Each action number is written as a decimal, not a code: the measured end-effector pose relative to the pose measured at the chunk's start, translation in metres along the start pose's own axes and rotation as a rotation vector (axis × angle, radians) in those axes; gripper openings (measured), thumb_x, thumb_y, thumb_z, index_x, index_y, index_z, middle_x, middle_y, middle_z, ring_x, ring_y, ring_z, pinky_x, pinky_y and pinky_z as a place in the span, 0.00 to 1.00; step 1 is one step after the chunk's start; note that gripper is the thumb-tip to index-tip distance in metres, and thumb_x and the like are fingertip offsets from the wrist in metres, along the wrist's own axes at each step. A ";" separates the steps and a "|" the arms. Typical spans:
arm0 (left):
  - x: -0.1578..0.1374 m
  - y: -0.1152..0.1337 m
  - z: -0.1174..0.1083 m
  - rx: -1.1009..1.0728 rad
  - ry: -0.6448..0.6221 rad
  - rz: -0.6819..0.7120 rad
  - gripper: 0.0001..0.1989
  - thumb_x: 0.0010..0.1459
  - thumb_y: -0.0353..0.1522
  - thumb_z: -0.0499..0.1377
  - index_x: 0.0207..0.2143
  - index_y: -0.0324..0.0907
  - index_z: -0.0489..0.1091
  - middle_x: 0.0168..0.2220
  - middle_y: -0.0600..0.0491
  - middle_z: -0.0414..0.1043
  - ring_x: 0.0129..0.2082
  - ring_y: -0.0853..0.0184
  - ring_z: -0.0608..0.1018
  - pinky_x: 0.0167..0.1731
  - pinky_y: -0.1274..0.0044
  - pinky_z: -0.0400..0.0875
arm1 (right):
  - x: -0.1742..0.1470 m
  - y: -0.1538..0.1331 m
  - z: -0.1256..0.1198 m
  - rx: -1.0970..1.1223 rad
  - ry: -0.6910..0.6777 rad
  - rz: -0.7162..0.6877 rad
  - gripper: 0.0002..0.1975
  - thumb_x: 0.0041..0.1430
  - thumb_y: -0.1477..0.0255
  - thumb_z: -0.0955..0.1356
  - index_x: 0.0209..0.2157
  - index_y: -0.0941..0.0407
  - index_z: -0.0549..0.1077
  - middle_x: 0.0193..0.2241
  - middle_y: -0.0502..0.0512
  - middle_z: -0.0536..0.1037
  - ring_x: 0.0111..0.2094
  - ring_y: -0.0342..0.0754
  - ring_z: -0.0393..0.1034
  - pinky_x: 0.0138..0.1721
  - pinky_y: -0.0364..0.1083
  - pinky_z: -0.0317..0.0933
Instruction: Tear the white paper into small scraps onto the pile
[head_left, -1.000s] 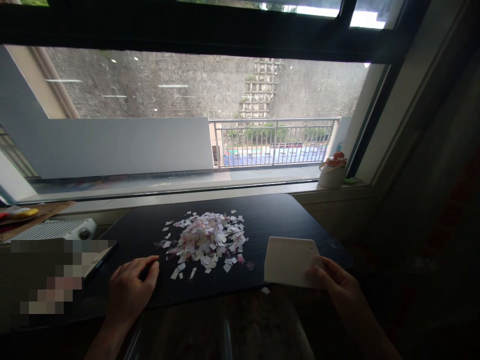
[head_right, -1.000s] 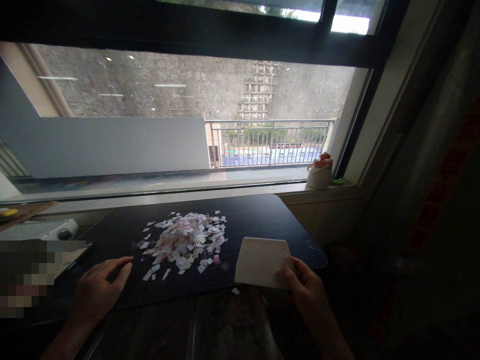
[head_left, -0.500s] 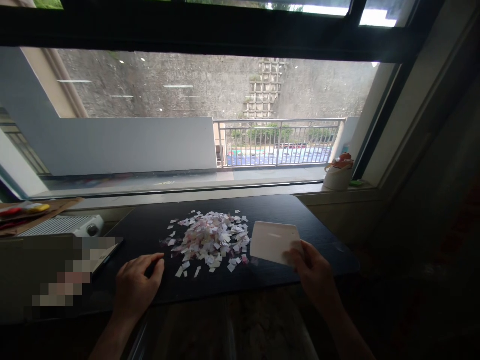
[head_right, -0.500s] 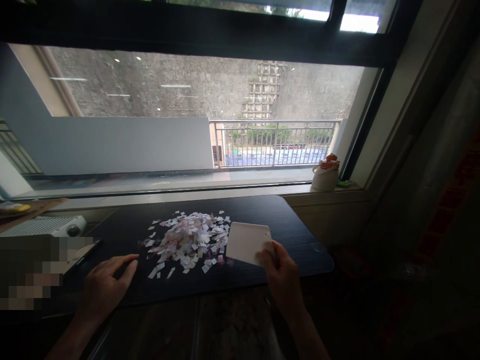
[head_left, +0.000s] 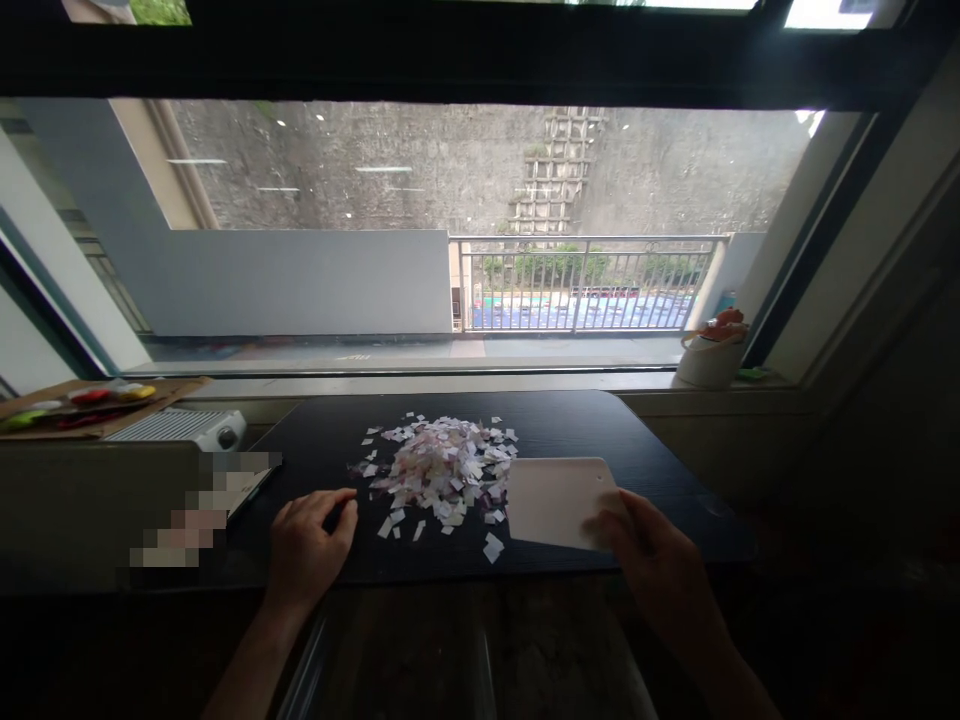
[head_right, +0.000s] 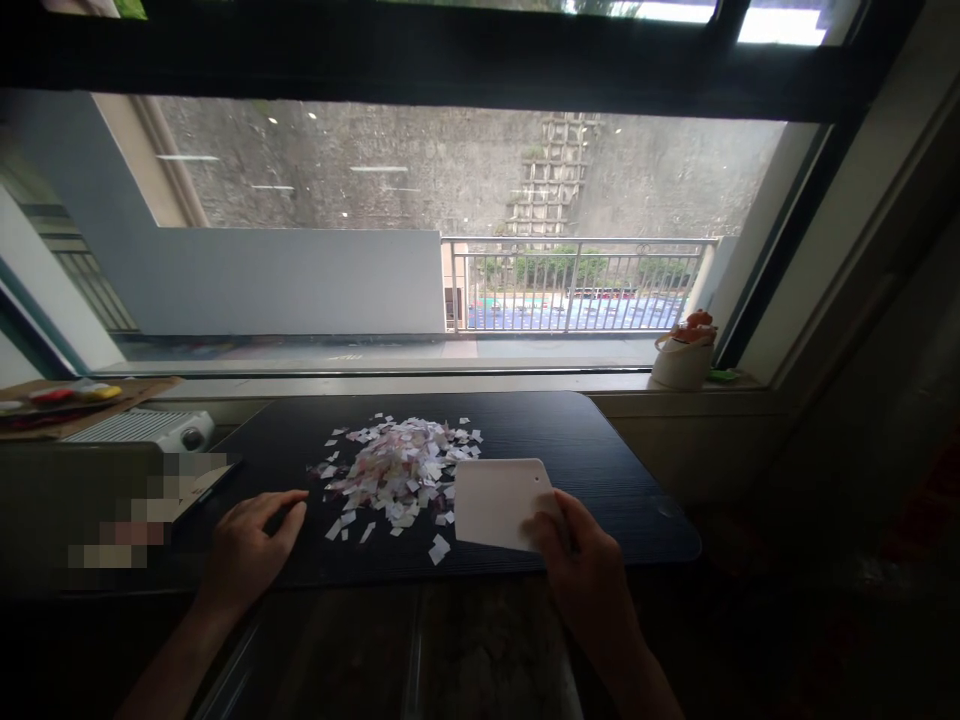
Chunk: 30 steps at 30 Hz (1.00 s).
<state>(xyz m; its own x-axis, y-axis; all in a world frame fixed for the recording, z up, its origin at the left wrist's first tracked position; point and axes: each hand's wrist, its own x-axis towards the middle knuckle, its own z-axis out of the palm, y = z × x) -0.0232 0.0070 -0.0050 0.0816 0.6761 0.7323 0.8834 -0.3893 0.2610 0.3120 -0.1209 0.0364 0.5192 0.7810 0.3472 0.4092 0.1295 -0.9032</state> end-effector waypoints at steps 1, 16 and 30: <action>0.000 0.000 0.000 -0.002 0.000 -0.001 0.15 0.55 0.39 0.50 0.30 0.42 0.74 0.31 0.50 0.79 0.33 0.58 0.79 0.39 0.66 0.67 | 0.000 -0.001 0.001 0.013 -0.014 0.006 0.14 0.52 0.62 0.66 0.37 0.55 0.74 0.26 0.50 0.80 0.28 0.49 0.74 0.31 0.44 0.68; 0.000 0.000 -0.001 -0.005 -0.019 -0.004 0.15 0.55 0.39 0.50 0.30 0.42 0.74 0.31 0.50 0.79 0.33 0.58 0.79 0.40 0.66 0.67 | -0.008 0.003 -0.009 -0.107 -0.066 0.003 0.17 0.53 0.60 0.65 0.38 0.56 0.74 0.29 0.54 0.81 0.31 0.52 0.76 0.33 0.46 0.68; -0.001 -0.002 0.000 -0.006 -0.014 0.003 0.15 0.55 0.39 0.50 0.30 0.42 0.73 0.32 0.49 0.79 0.34 0.58 0.78 0.40 0.66 0.67 | -0.006 0.010 -0.031 -0.310 0.037 -0.119 0.17 0.54 0.59 0.65 0.39 0.55 0.74 0.32 0.56 0.82 0.31 0.52 0.77 0.31 0.44 0.69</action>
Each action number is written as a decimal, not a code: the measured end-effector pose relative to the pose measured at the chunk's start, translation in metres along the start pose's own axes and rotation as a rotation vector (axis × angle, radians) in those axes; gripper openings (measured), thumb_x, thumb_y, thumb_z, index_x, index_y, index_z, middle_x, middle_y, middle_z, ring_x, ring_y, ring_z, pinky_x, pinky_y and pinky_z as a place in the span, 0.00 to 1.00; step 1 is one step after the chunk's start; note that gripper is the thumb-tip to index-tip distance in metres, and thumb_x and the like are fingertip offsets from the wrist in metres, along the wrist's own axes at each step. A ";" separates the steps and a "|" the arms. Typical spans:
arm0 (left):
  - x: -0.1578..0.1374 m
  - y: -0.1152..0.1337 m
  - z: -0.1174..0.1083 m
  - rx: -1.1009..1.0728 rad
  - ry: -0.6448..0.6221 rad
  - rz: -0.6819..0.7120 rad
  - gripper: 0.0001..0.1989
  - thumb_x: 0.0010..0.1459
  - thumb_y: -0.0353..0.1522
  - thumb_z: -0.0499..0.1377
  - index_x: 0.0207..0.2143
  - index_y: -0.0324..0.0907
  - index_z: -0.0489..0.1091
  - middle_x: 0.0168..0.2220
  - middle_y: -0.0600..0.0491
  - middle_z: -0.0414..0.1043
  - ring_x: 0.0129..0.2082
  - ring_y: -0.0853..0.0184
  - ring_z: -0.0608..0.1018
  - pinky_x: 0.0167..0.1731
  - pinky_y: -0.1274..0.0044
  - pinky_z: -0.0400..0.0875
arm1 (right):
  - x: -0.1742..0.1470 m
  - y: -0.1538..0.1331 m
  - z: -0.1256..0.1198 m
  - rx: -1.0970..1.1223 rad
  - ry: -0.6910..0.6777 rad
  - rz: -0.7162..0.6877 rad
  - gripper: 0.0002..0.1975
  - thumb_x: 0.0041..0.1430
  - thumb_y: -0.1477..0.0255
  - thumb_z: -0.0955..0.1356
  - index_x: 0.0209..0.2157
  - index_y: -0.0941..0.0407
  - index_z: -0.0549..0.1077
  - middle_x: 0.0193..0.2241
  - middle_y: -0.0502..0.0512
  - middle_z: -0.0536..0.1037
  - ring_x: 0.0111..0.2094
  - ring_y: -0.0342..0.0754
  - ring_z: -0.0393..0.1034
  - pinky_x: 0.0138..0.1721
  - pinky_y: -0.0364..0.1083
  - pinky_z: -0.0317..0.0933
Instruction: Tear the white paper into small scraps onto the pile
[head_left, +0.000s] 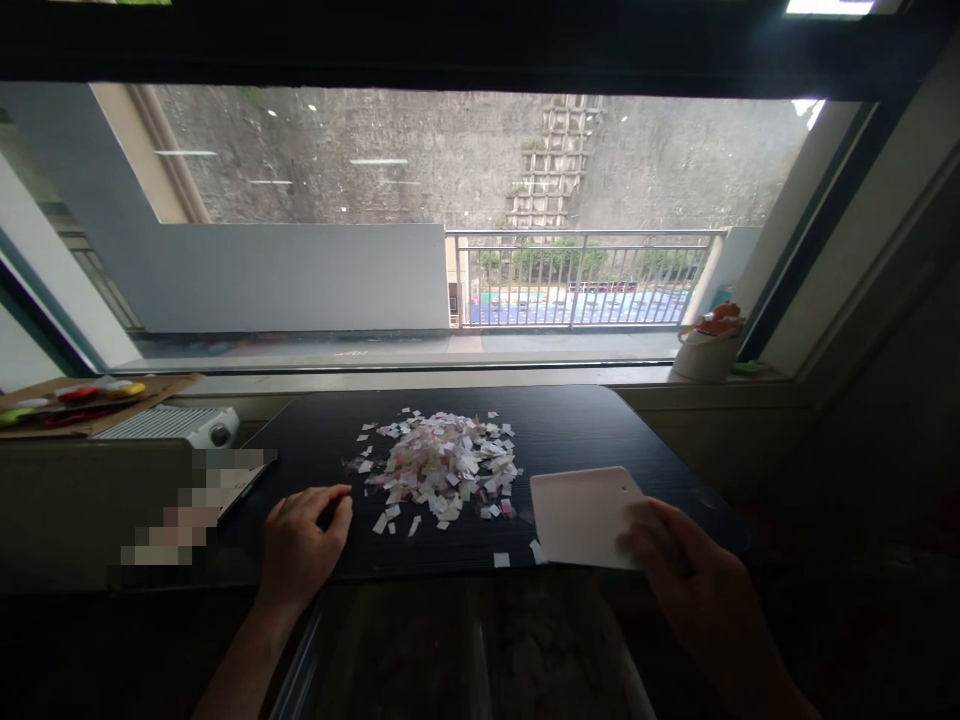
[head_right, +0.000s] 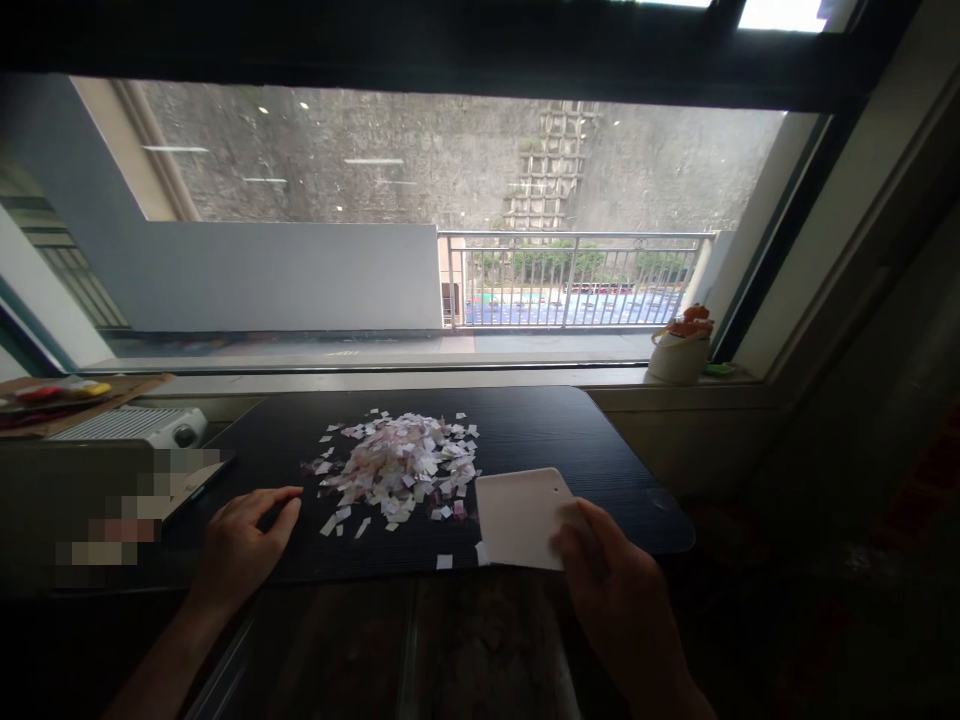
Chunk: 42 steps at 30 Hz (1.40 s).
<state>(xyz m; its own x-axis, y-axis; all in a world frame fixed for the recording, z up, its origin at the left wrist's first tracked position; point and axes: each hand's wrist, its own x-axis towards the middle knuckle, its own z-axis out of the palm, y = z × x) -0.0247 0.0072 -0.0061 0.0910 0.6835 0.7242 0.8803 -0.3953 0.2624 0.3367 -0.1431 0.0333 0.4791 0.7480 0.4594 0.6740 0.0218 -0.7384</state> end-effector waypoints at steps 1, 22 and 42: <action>0.000 0.000 0.000 0.004 0.001 -0.001 0.15 0.55 0.39 0.50 0.30 0.43 0.73 0.31 0.49 0.79 0.34 0.59 0.78 0.40 0.66 0.67 | 0.000 0.000 -0.003 0.007 0.001 -0.001 0.16 0.54 0.59 0.65 0.39 0.55 0.74 0.31 0.55 0.82 0.30 0.51 0.77 0.30 0.44 0.69; 0.002 0.001 -0.002 0.001 -0.022 -0.035 0.15 0.54 0.40 0.50 0.30 0.43 0.74 0.32 0.49 0.79 0.34 0.57 0.79 0.40 0.65 0.68 | 0.004 0.012 0.004 0.287 0.043 0.213 0.18 0.50 0.59 0.67 0.39 0.57 0.75 0.28 0.52 0.80 0.29 0.51 0.74 0.29 0.45 0.68; 0.002 0.000 -0.001 -0.003 -0.030 -0.026 0.15 0.54 0.40 0.50 0.30 0.43 0.74 0.32 0.49 0.79 0.34 0.57 0.79 0.41 0.64 0.68 | 0.005 0.028 0.013 0.383 0.054 0.336 0.21 0.49 0.58 0.68 0.39 0.59 0.75 0.24 0.52 0.79 0.24 0.49 0.72 0.22 0.44 0.66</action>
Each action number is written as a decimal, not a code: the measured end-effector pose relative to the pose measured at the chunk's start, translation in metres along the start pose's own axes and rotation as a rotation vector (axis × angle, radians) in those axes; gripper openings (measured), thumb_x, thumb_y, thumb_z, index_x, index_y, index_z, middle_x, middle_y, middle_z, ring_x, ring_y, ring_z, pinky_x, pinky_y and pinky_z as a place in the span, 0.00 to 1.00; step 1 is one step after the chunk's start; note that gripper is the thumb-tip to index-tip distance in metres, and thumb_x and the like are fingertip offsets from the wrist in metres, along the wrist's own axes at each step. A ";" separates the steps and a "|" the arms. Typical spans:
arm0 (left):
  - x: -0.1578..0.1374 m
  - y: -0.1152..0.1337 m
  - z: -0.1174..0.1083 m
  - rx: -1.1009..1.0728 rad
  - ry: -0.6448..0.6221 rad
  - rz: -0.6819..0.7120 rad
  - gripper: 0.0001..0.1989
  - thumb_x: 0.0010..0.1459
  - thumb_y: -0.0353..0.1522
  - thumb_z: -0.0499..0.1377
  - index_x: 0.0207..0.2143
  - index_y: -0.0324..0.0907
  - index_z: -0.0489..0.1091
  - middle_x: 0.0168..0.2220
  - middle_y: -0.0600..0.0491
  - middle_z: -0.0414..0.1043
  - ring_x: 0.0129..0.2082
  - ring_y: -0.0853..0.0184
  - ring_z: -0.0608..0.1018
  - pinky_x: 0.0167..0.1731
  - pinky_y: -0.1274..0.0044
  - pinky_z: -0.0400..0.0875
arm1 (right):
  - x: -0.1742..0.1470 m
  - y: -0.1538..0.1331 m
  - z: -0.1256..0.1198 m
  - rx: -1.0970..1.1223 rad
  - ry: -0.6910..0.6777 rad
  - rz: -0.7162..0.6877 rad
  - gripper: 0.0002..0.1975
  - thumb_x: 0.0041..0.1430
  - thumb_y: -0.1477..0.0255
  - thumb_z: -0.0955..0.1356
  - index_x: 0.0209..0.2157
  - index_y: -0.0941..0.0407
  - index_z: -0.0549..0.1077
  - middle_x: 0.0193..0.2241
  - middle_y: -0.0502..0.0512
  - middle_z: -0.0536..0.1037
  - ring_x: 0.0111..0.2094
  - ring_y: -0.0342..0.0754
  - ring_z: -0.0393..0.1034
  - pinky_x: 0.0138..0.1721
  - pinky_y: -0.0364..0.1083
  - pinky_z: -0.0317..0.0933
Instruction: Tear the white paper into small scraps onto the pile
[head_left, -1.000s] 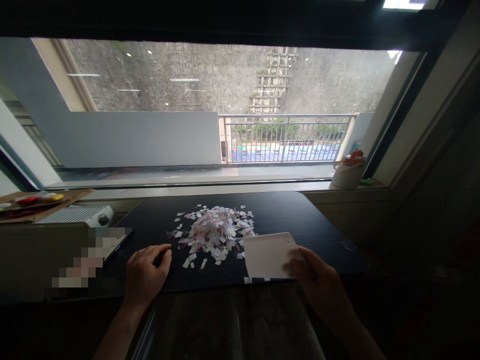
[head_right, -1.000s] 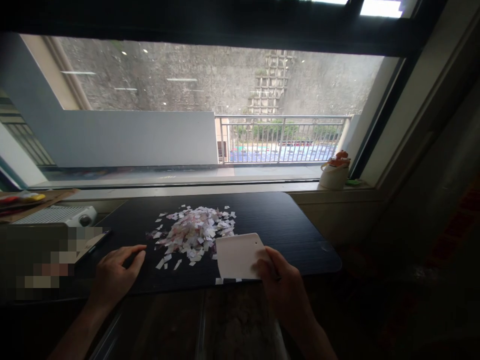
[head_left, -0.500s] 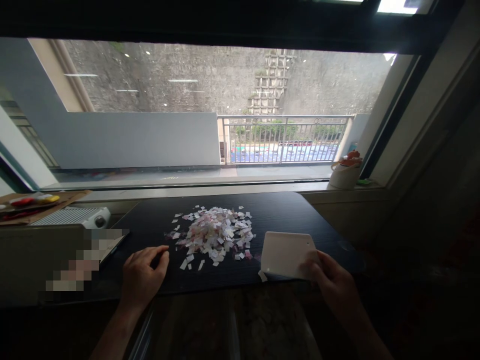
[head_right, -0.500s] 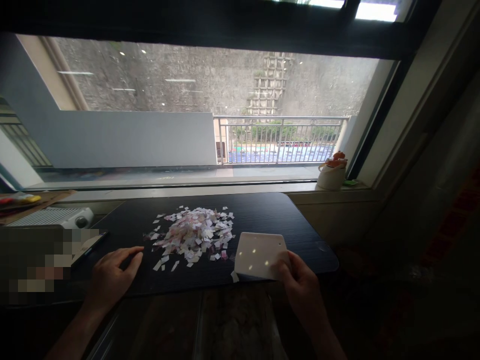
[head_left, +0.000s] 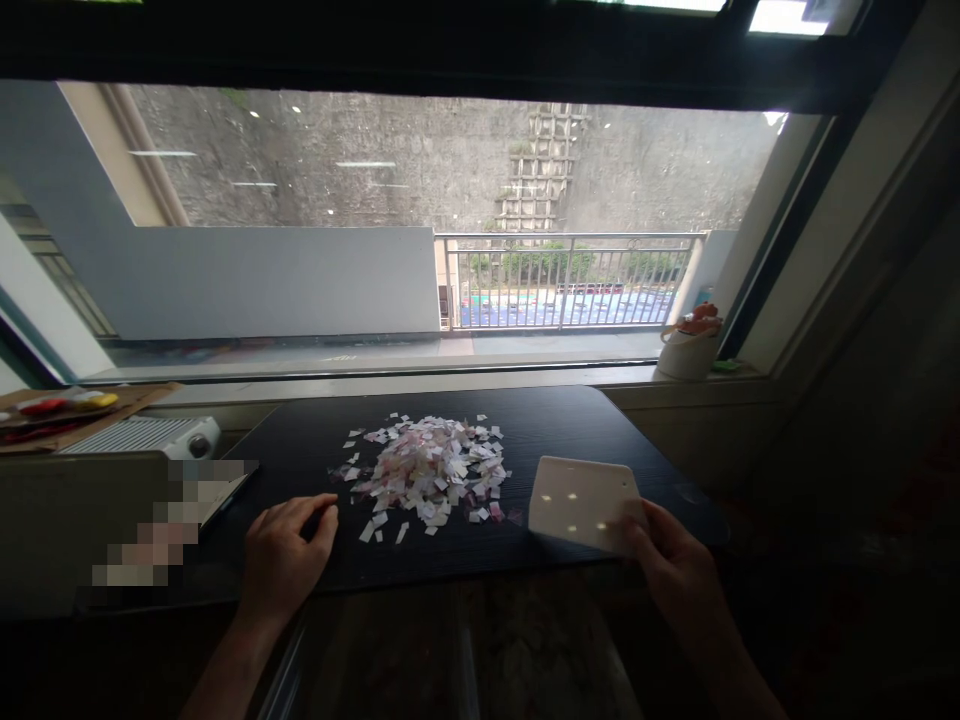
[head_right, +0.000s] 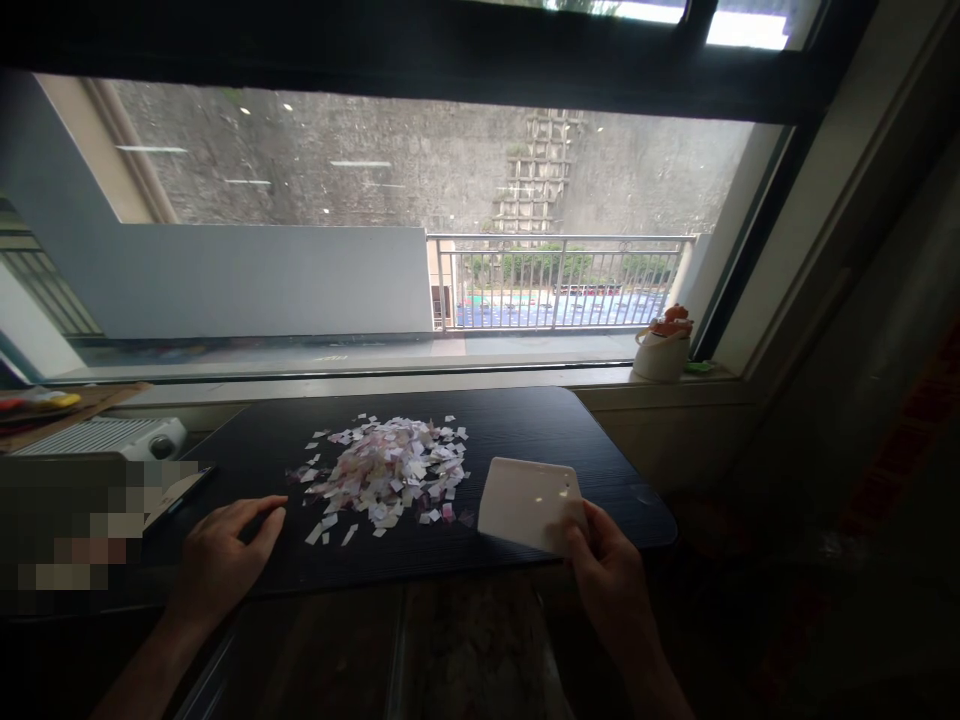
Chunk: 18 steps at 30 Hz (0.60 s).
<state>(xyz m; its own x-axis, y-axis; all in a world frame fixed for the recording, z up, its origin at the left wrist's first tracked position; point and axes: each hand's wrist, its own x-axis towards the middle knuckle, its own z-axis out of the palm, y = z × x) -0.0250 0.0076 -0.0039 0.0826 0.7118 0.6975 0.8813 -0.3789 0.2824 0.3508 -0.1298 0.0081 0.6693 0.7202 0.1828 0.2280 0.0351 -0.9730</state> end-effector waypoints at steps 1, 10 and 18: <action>0.000 0.000 0.000 -0.001 0.000 0.002 0.15 0.54 0.40 0.50 0.30 0.43 0.74 0.32 0.49 0.79 0.34 0.57 0.79 0.41 0.64 0.68 | 0.001 -0.001 0.003 -0.007 0.018 -0.019 0.21 0.49 0.58 0.68 0.40 0.59 0.75 0.24 0.52 0.79 0.24 0.49 0.72 0.22 0.44 0.66; 0.000 0.001 0.000 0.022 0.018 -0.001 0.14 0.54 0.40 0.50 0.29 0.45 0.73 0.31 0.50 0.79 0.34 0.58 0.78 0.40 0.67 0.68 | -0.002 -0.012 0.020 -0.024 -0.053 -0.093 0.21 0.49 0.58 0.68 0.39 0.59 0.76 0.27 0.54 0.80 0.26 0.50 0.73 0.24 0.45 0.67; 0.000 0.002 0.001 -0.009 0.021 -0.002 0.14 0.54 0.39 0.50 0.29 0.44 0.73 0.31 0.50 0.79 0.34 0.58 0.78 0.40 0.66 0.67 | -0.012 -0.009 0.034 0.013 -0.155 -0.054 0.21 0.50 0.58 0.68 0.40 0.58 0.75 0.29 0.55 0.82 0.28 0.52 0.76 0.25 0.45 0.69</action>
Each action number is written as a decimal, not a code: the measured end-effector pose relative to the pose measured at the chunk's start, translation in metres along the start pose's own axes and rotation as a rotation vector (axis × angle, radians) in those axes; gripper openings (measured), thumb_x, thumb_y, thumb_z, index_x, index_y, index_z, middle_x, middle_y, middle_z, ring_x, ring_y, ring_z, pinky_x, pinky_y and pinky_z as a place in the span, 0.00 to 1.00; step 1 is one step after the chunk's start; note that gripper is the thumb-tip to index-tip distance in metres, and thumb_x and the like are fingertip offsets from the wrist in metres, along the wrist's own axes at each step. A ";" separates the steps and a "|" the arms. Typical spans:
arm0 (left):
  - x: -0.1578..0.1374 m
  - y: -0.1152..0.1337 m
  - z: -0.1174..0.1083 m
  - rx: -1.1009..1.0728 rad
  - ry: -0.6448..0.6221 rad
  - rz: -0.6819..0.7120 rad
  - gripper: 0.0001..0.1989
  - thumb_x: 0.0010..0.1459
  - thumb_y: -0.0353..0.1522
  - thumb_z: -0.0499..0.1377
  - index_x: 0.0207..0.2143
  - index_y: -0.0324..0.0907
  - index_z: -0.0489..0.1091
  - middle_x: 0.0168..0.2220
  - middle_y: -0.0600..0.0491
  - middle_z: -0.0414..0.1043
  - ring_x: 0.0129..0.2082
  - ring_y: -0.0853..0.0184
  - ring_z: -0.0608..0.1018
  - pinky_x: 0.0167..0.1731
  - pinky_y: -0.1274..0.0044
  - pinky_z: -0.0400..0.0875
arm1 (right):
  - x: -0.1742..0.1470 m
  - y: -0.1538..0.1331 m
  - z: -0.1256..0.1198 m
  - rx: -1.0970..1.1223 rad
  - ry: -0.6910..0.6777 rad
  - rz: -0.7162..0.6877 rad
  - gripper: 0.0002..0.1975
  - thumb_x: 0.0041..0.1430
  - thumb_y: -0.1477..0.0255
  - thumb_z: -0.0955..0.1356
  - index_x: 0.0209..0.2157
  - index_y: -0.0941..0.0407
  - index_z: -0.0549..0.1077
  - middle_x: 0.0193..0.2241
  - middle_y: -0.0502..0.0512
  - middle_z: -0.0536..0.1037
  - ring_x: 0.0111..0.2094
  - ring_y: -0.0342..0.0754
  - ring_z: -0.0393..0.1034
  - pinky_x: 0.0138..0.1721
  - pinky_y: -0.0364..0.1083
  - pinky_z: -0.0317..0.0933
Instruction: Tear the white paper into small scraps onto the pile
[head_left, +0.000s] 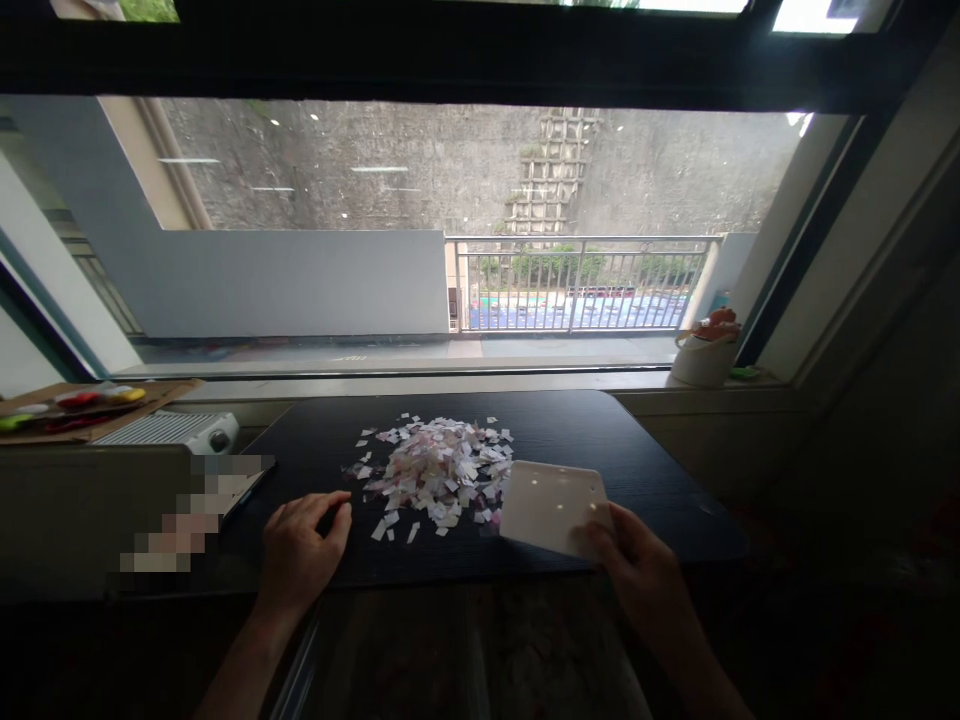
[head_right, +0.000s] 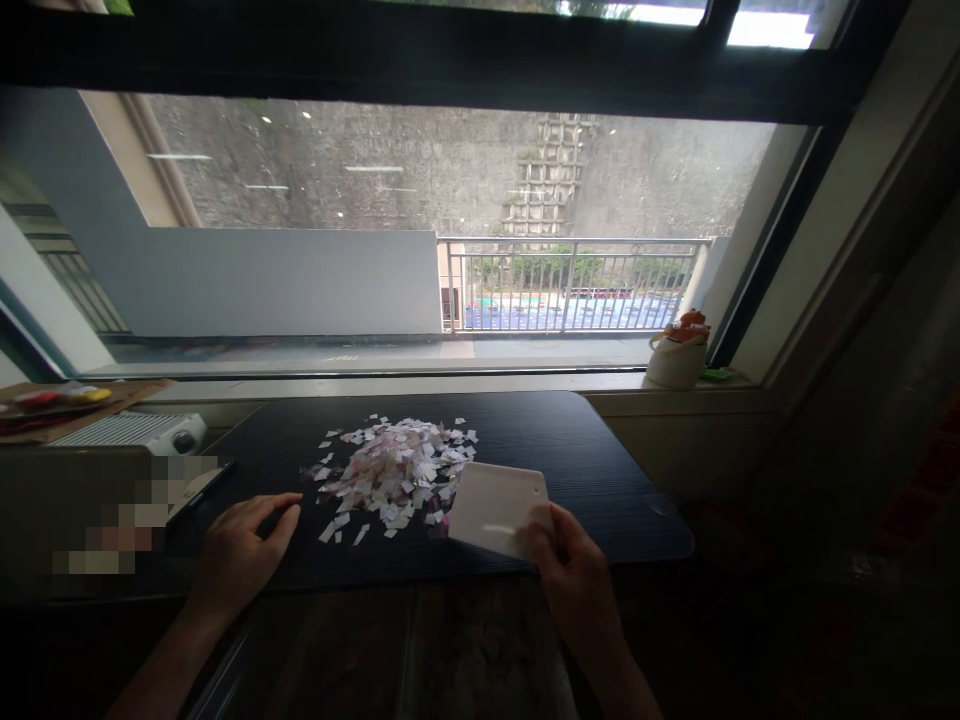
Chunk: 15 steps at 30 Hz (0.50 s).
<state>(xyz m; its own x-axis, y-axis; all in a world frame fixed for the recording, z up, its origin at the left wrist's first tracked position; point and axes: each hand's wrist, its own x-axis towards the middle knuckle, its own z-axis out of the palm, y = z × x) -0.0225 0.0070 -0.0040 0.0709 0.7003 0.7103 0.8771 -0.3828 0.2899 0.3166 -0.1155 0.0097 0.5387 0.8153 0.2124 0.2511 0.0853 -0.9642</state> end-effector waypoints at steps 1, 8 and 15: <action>0.000 0.001 0.000 -0.005 0.002 -0.004 0.14 0.54 0.39 0.51 0.29 0.44 0.73 0.31 0.50 0.79 0.33 0.58 0.78 0.40 0.66 0.67 | -0.003 -0.001 0.004 0.019 -0.047 0.009 0.21 0.50 0.58 0.68 0.40 0.58 0.75 0.29 0.55 0.82 0.29 0.53 0.76 0.25 0.45 0.70; -0.001 0.004 -0.001 0.001 -0.002 -0.027 0.12 0.55 0.37 0.51 0.29 0.44 0.73 0.31 0.51 0.79 0.34 0.60 0.78 0.41 0.68 0.66 | -0.010 -0.008 0.006 0.024 0.007 0.029 0.20 0.50 0.58 0.69 0.40 0.56 0.74 0.33 0.56 0.83 0.33 0.54 0.78 0.29 0.46 0.72; -0.002 0.005 0.000 -0.014 -0.007 -0.040 0.12 0.55 0.36 0.51 0.30 0.43 0.74 0.32 0.51 0.79 0.35 0.60 0.78 0.43 0.66 0.65 | -0.019 -0.007 0.011 -0.018 -0.060 0.023 0.19 0.49 0.57 0.69 0.39 0.56 0.75 0.32 0.54 0.83 0.34 0.54 0.78 0.34 0.45 0.72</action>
<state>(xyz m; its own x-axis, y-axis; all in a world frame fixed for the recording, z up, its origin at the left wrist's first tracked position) -0.0182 0.0039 -0.0044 0.0390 0.7196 0.6933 0.8728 -0.3624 0.3270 0.2957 -0.1251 0.0104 0.4955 0.8498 0.1797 0.2538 0.0562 -0.9656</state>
